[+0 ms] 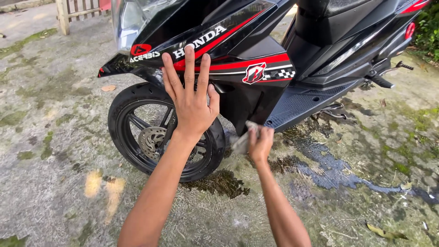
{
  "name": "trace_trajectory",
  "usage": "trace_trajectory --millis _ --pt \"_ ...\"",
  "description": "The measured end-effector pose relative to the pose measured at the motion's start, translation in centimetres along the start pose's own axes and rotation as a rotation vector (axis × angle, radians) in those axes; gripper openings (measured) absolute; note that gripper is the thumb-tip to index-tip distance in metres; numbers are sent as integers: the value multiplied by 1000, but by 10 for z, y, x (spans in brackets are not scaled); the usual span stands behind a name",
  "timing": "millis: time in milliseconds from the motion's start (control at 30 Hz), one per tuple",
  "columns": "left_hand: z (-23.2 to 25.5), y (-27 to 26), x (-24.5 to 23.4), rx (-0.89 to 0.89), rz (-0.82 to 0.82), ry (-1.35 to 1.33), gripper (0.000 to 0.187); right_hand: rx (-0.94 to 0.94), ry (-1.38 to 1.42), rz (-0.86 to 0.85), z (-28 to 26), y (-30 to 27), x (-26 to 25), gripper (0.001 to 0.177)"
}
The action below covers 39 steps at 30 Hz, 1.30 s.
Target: The person wipes the front fairing, headlight, and side panels of a black Honda scooter using a cloth. They continue wiping the floorboard, seat, and rear side panels.
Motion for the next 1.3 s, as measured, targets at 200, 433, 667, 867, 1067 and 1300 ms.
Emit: trace_trajectory --millis 200,433,667,867,1067,1300 --pt "-1 2 7 39 85 21 73 -520 163 370 -152 87 -102 14" --pt "-3 7 1 131 135 108 66 -899 33 489 -140 99 -59 41" --pt "-7 8 -7 186 52 125 70 -825 -179 317 -56 44 -39 38" --pt "7 11 8 54 217 111 70 -1059 -210 327 -110 59 -19 34" --pt "12 9 15 0 287 53 64 -911 -399 386 -75 49 -16 33" --pt "9 11 11 -53 297 -40 62 -702 -373 299 -114 25 -33 33"
Point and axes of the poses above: each hand's wrist, its own y-axis towards the middle knuckle, its own x-axis out of the palm, z = x × y, the point moved 3 cm from there along y, towards the middle knuckle, and after that the axes turned 4 degrees about y, right-handed, at the moved point
